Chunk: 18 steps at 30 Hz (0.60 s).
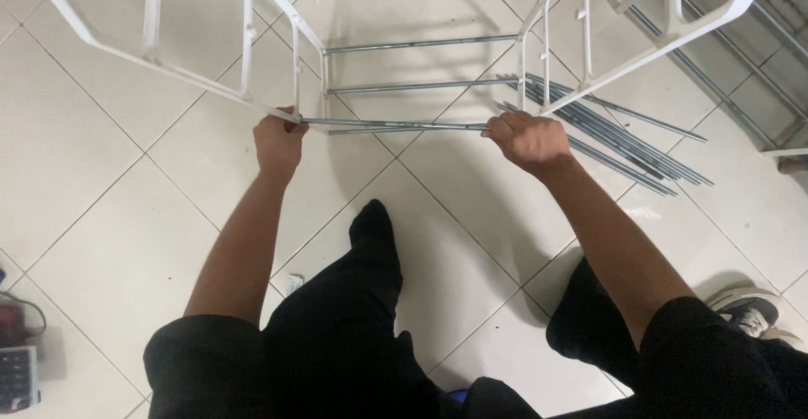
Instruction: The person inserts metal rods into the slots of a white plastic rack frame on the floor. They repeatedly pick up rods and place them horizontally between the frame sides, gradually filling the rack structure.
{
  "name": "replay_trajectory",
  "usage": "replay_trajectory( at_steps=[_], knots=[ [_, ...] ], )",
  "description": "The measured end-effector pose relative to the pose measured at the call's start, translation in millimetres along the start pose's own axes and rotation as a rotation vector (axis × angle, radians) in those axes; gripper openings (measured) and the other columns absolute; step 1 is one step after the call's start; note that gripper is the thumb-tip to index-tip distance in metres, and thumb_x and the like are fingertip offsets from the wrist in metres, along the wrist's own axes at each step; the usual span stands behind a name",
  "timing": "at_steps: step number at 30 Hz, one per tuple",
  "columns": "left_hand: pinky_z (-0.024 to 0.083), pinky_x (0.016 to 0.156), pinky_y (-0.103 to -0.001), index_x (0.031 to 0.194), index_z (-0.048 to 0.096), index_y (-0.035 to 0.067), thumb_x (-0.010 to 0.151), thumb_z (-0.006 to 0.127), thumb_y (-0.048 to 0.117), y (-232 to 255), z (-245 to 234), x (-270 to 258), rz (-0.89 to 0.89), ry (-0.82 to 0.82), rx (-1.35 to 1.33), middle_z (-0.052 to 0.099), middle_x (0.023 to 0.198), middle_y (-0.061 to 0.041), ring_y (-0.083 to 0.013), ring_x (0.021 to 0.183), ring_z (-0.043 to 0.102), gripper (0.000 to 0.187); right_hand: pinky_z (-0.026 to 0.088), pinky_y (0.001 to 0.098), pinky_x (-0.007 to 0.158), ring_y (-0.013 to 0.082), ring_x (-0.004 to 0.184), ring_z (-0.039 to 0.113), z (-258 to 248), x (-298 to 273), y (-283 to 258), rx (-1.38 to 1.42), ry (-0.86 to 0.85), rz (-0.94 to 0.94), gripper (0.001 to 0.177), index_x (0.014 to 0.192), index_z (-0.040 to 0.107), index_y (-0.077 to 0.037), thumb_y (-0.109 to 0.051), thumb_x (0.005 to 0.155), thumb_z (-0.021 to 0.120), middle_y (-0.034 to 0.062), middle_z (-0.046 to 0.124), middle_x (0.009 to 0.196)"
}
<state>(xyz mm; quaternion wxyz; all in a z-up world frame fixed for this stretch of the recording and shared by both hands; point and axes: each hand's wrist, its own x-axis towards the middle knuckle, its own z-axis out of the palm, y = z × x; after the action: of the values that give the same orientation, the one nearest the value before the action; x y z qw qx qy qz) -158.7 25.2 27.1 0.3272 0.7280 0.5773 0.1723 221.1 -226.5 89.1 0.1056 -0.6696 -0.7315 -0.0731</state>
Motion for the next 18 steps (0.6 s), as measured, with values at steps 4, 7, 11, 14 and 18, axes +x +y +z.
replay_trajectory(
  at_steps=[4, 7, 11, 14, 18],
  knots=[
    [0.058, 0.081, -0.036, 0.121, 0.069, -0.001, 0.089, 0.079, 0.008, 1, 2, 6, 0.114, 0.039, 0.062, 0.077, 0.100, -0.016, -0.0276, 0.089, 0.075, 0.035, 0.056, 0.0452, 0.061, 0.0302, 0.072, 0.071, 18, 3, -1, 0.156, -0.316, 0.223, 0.031, 0.094, 0.070, -0.014, -0.042, 0.103, 0.062, 0.0055, 0.074, 0.083],
    [0.058, 0.084, -0.036, 0.120, 0.068, -0.001, 0.088, 0.077, 0.008, 2, -1, 10, 0.111, 0.028, 0.016, 0.077, 0.103, -0.014, -0.0263, 0.093, 0.076, 0.034, 0.058, 0.0488, 0.073, 0.0332, 0.079, 0.072, 27, 10, 4, 0.265, -0.531, 0.340, 0.037, 0.099, 0.070, -0.015, -0.048, 0.104, 0.054, 0.0106, 0.074, 0.085],
    [0.056, 0.088, -0.039, 0.120, 0.069, 0.002, 0.089, 0.076, 0.013, 6, -1, 9, -0.003, 0.016, 0.061, 0.077, 0.103, -0.012, -0.0264, 0.098, 0.074, 0.034, 0.057, 0.0497, 0.080, 0.0357, 0.089, 0.070, 29, 14, 3, 0.298, -0.533, 0.359, 0.038, 0.104, 0.072, -0.016, -0.048, 0.105, 0.052, 0.0139, 0.074, 0.090],
    [0.054, 0.092, -0.041, 0.125, 0.064, 0.000, 0.089, 0.076, 0.029, 17, 1, 15, -0.087, -0.028, 0.153, 0.072, 0.115, -0.015, -0.0289, 0.109, 0.069, 0.047, 0.056, 0.0509, 0.083, 0.0352, 0.095, 0.070, 31, 15, 1, 0.289, -0.571, 0.421, 0.038, 0.109, 0.069, -0.010, -0.044, 0.108, 0.052, 0.0134, 0.074, 0.100],
    [0.047, 0.099, -0.050, 0.133, 0.057, -0.007, 0.096, 0.065, 0.058, 44, 5, 15, -0.228, -0.450, 0.568, 0.054, 0.140, -0.025, -0.0415, 0.134, 0.042, 0.075, 0.055, 0.0465, 0.096, 0.0337, 0.114, 0.065, 34, -11, -1, 0.154, 0.038, 0.087, 0.024, 0.118, 0.067, -0.003, -0.019, 0.100, 0.065, 0.0165, 0.068, 0.121]
  ],
)
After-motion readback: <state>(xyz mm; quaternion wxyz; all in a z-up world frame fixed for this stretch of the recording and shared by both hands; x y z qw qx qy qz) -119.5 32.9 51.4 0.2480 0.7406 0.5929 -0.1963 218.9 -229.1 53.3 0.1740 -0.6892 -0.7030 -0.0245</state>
